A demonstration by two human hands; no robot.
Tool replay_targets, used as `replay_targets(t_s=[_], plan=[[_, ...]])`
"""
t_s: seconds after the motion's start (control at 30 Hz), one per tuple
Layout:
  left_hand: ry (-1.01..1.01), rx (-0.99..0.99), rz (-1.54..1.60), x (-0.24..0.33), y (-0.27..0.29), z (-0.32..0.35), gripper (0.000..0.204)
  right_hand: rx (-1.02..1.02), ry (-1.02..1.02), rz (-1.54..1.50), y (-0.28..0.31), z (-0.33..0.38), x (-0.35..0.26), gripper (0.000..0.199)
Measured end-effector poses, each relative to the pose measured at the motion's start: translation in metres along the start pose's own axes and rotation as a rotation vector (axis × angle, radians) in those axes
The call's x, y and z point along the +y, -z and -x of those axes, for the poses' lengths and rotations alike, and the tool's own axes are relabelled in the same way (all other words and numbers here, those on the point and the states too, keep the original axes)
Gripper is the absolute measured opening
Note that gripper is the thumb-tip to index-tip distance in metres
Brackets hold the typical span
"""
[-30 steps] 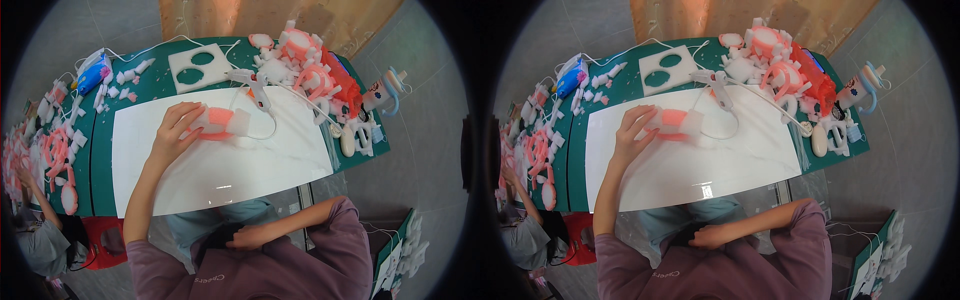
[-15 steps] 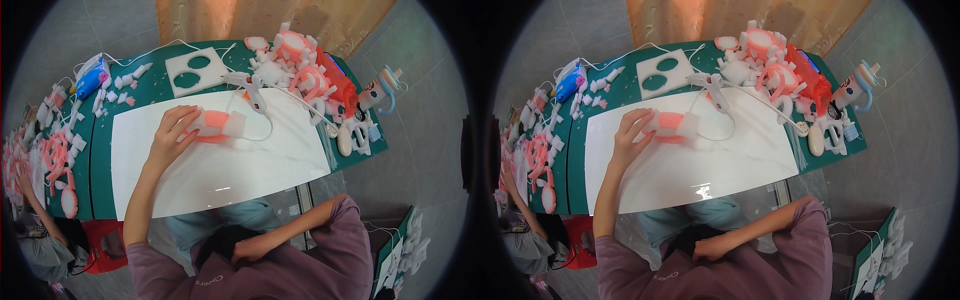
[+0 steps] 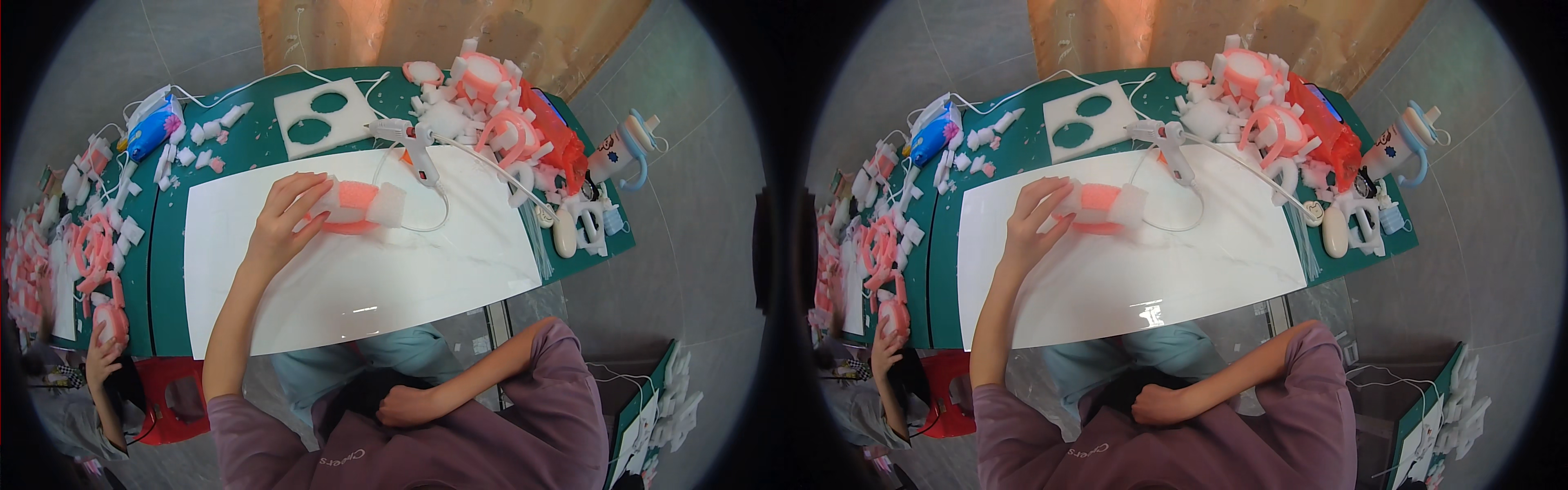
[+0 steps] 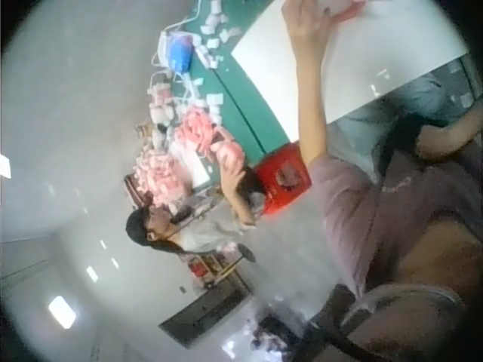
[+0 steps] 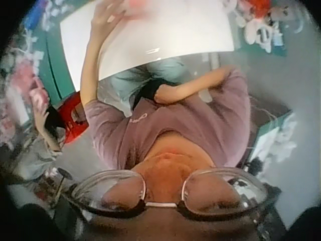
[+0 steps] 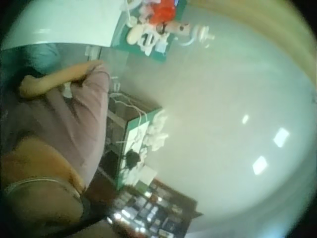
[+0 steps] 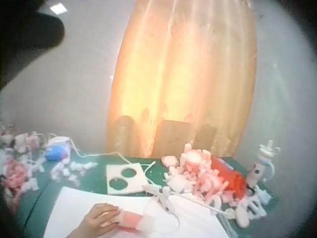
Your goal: Assemble pink and white foam pieces using a glue gun to create a structured product.
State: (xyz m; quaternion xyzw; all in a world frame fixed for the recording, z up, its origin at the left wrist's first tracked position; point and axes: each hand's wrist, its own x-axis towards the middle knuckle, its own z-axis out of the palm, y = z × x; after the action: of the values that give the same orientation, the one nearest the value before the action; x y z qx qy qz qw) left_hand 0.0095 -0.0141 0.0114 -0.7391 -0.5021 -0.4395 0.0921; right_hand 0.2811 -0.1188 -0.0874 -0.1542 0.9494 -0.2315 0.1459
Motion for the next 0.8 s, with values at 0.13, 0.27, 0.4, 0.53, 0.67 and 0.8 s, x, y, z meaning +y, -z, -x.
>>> replay_targets(t_s=[0.13,0.27,0.4,0.53,0.67,0.8], plan=[[0.005,-0.006,-0.002,-0.002,0.001,0.003,0.046,-0.066,0.01,0.026,0.012,-0.001,-0.004,0.012],[0.002,-0.005,0.009,-0.002,0.0,0.002,0.046,-0.098,0.044,-0.005,0.02,0.0,-0.004,0.012],[-0.002,-0.006,0.013,-0.003,0.001,0.003,0.047,-0.094,0.053,-0.077,0.024,0.0,-0.004,0.012],[0.001,-0.013,0.028,-0.003,0.0,0.001,0.047,-0.053,0.062,-0.132,0.022,0.005,-0.003,0.014],[-0.004,-0.009,0.011,-0.004,0.002,0.001,0.047,0.026,0.15,-0.148,0.021,0.01,-0.003,0.016],[-0.028,-0.001,0.025,-0.004,0.003,0.001,0.048,-0.154,0.207,-0.153,0.021,0.016,-0.005,0.015]])
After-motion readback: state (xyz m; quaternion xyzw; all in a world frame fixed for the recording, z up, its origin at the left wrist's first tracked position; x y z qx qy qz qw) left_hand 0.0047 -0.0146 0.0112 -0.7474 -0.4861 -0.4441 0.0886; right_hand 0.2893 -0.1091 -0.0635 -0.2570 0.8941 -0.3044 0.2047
